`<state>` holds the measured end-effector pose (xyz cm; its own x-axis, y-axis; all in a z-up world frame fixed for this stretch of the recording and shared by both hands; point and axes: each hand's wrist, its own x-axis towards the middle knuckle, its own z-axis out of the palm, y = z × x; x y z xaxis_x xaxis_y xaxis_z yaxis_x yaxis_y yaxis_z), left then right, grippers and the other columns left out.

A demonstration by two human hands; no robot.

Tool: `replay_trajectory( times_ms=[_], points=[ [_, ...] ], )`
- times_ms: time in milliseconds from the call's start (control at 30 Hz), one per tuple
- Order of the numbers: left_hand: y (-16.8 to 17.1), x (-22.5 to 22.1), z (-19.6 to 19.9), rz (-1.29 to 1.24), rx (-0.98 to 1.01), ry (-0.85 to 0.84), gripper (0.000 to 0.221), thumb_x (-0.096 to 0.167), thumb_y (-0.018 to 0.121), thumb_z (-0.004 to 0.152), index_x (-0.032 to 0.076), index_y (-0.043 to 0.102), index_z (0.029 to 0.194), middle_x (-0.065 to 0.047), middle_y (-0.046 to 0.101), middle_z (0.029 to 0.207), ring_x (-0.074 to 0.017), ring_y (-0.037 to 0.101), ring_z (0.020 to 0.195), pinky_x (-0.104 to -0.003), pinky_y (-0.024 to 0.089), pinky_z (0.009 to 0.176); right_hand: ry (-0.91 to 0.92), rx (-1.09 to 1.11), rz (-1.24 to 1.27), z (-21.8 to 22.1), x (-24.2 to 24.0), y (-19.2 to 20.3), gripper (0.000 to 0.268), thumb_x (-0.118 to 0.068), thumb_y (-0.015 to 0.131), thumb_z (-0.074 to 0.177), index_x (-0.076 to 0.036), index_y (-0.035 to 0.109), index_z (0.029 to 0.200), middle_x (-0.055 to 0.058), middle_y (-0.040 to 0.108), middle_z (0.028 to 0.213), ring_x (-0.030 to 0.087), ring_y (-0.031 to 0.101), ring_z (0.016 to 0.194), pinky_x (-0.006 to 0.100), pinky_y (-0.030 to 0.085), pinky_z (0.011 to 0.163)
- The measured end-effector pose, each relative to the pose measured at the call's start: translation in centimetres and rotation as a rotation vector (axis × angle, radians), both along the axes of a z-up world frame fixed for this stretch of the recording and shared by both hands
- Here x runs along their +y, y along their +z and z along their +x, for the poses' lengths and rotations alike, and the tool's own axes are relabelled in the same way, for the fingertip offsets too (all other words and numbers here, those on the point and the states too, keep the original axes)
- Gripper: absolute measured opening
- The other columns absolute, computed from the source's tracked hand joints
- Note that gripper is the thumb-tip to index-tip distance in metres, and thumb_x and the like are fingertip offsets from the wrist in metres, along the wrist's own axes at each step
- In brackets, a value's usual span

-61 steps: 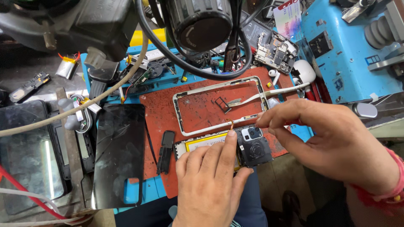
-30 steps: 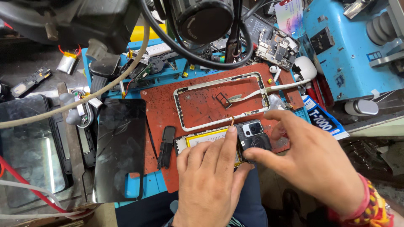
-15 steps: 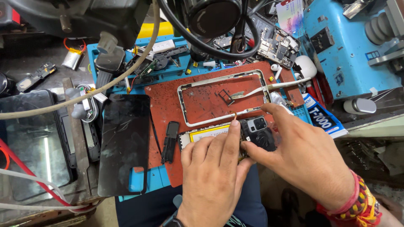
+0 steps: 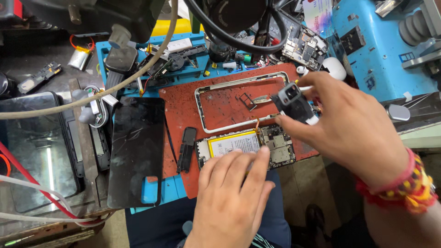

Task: The person unscrews and removes internal components of a mobile phone using a screwdriver, handles the battery and circuit board by hand, and connects a charging cable to the device.

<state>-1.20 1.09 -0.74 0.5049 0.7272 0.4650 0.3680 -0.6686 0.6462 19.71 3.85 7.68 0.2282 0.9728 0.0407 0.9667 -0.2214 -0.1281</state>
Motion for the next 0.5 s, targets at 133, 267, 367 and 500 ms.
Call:
replay_trajectory(
  times_ms=[133,267,367,500],
  points=[
    [-1.0,-1.2,-1.1,0.134,-0.060,-0.075,0.045,0.019,0.075,0.090,0.006,0.062,0.131,-0.006,0.067,0.113,-0.0270,0.066,0.113,-0.047,0.047,0.101,0.139,-0.047,0.071,-0.4,1.6,-0.9,0.052,-0.043,0.082,0.080,-0.006,0.068,0.114,0.013,0.073,0.098,0.033,0.071,0.086,0.044,0.056,0.073],
    [-3.9,-3.1,-2.2,0.217,-0.061,-0.316,0.034,0.019,0.070,0.097,0.009,0.065,0.129,-0.003,0.066,0.107,-0.0208,0.067,0.099,-0.038,0.052,0.091,0.142,-0.117,0.043,-0.5,2.3,-1.6,0.050,-0.045,0.081,0.083,-0.007,0.070,0.114,0.014,0.070,0.094,0.036,0.069,0.080,0.046,0.055,0.069],
    [-6.9,-4.5,-2.5,0.238,0.021,-0.467,0.028,0.020,0.067,0.102,0.014,0.070,0.129,0.000,0.065,0.102,-0.0154,0.065,0.086,-0.032,0.051,0.079,0.151,-0.110,0.070,-0.4,2.1,-2.1,0.048,-0.045,0.082,0.085,-0.007,0.071,0.112,0.015,0.070,0.097,0.036,0.069,0.080,0.046,0.055,0.068],
    [-10.3,-5.3,-3.3,0.112,0.000,-0.532,0.026,0.021,0.067,0.102,0.014,0.071,0.127,0.001,0.068,0.102,-0.0128,0.067,0.084,-0.031,0.051,0.076,0.163,0.053,0.211,0.4,0.3,-2.2,0.049,-0.035,0.082,0.088,-0.005,0.068,0.124,0.013,0.070,0.101,0.027,0.069,0.080,0.039,0.055,0.072]
  ],
)
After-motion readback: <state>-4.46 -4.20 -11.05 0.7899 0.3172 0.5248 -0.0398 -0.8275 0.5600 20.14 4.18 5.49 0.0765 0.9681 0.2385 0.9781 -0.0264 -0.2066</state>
